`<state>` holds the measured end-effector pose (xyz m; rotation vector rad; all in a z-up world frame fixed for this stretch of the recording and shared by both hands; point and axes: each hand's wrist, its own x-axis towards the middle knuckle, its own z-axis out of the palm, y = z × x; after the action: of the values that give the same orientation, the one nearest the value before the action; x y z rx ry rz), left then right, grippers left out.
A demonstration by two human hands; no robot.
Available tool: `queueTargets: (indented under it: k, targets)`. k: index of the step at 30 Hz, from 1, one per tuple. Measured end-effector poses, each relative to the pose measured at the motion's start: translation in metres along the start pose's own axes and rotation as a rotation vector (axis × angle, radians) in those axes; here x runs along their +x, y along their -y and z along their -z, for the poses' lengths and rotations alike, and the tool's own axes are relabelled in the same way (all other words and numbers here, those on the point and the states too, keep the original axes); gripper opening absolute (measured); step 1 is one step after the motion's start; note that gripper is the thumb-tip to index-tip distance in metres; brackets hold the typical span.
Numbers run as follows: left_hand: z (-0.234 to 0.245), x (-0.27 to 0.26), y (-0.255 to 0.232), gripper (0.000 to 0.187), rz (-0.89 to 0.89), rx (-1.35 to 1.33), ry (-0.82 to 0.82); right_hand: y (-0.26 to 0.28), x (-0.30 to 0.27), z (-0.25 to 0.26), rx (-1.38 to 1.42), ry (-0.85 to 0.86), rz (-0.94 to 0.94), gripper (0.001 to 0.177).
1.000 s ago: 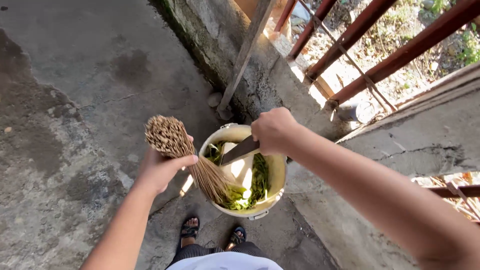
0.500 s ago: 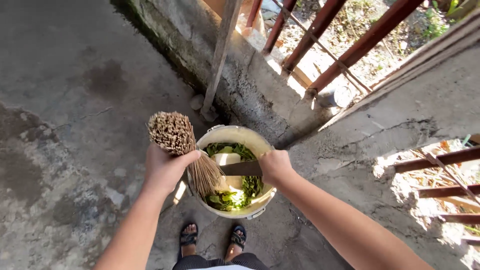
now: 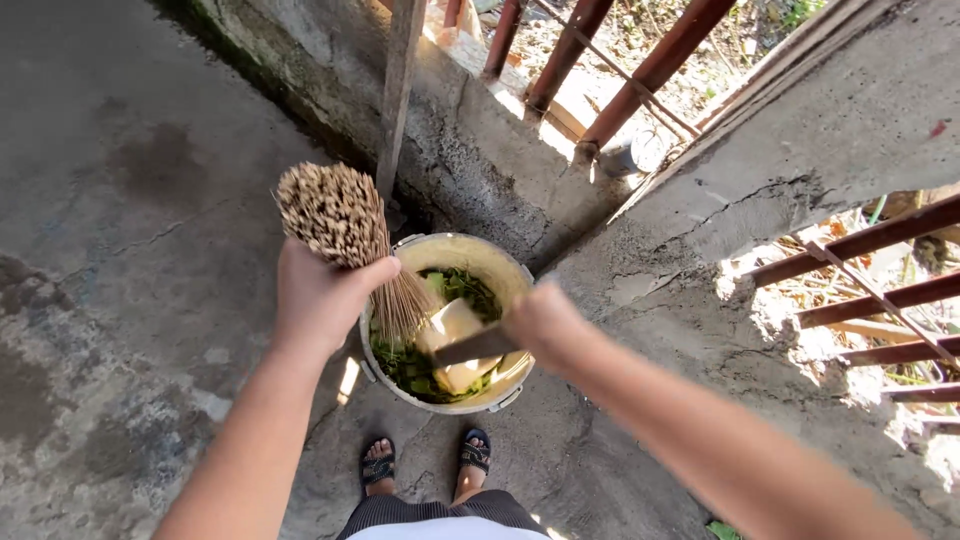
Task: The recorder uses a broom and dustpan to sweep up leaves and debris from a concrete outdoor area into a bucket.
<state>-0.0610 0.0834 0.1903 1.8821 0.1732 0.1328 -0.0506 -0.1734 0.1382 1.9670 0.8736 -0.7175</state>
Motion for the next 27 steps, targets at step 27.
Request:
queueTargets:
  k: [27]
  targets:
    - [-0.006,-0.095,-0.035,0.034,-0.353,-0.249,0.205,0.040,-0.165,-0.049,0.499,-0.422,-0.646,0.020]
